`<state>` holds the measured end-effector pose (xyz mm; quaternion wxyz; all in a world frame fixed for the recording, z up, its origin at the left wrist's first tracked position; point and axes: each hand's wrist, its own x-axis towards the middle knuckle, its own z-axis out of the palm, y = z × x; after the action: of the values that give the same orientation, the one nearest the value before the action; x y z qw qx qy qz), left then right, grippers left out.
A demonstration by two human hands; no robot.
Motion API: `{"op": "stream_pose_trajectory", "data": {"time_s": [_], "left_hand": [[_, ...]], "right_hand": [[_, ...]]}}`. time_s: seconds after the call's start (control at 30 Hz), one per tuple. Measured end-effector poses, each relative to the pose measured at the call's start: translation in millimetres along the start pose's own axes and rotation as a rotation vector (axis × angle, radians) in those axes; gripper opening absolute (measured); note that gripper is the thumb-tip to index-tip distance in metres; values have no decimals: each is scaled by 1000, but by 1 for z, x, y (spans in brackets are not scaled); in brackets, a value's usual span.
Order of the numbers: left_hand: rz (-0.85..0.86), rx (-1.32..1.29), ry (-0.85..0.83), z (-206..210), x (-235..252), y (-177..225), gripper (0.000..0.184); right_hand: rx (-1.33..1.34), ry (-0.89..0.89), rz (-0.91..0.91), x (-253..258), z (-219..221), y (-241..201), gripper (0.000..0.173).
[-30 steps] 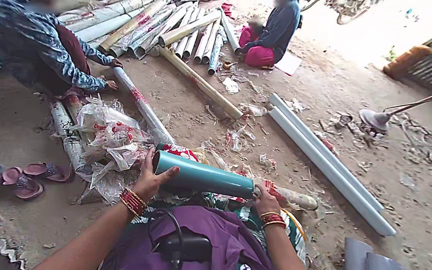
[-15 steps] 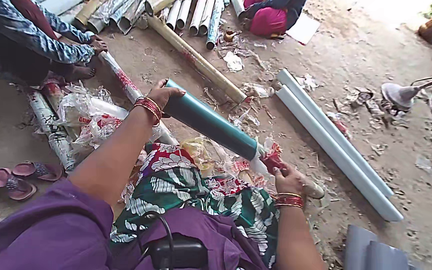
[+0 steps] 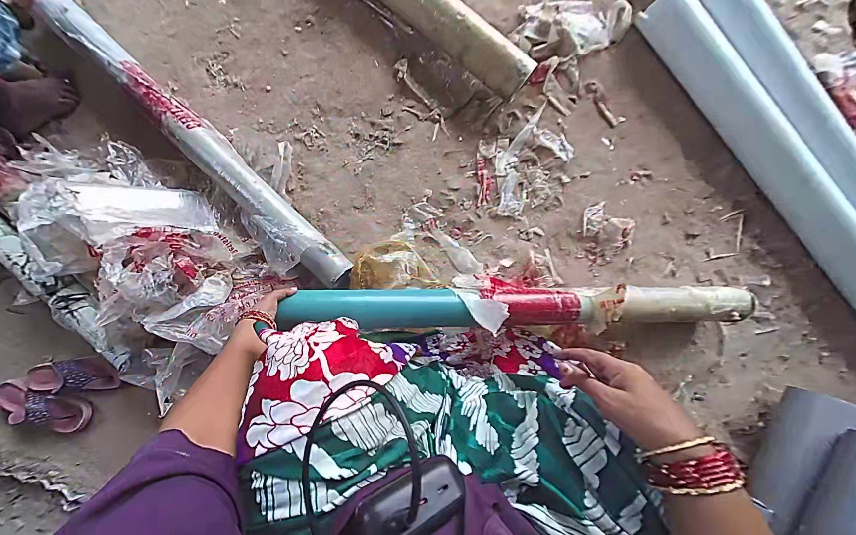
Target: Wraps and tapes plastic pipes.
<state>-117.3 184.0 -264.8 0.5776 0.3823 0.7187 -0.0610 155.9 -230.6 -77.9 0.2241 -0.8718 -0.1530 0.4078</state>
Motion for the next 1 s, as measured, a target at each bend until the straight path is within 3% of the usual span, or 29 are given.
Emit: {"op": "stream_pose_trajectory", "data": {"time_s": [0.13,0.33,0.4,0.53,0.63,0.7,0.73,0.83,0.87,0.93,1.0], "left_hand": [[-102,127,25,15,23,3,48],[-151,81,51,20,75,-6,69],[-123,117,41,25,65,-5,61],[-95,-20,-14,32,14,11,51],[107,-68,-181,9,25,-4,40],[151,74,-72,12,3,8,21],[188,137,-78,5,5,9,23],[438,210,-513,-52,49,6,36],[424,238,-502,-53,29,17,35],[398,321,-440,-43,-66,39,41],[504,333,-417,-36,-163,42,41]], "right_hand": [[-44,14,27,7,2,0,29],[-136,-59,178,19,4,-8,26],[-153,-100,244,22,5,-15,25],[-200,-172,168,21,16,-34,31],[-196,-251,152,21,23,-52,46],[-205,-264,129,21,28,-62,51],[-211,-246,107,18,29,-67,49],[-225,-156,38,5,32,-77,33],[-222,-133,29,0,31,-80,29],[-175,-93,17,-13,31,-84,29],[-93,-8,-3,-23,35,-84,33]]}}
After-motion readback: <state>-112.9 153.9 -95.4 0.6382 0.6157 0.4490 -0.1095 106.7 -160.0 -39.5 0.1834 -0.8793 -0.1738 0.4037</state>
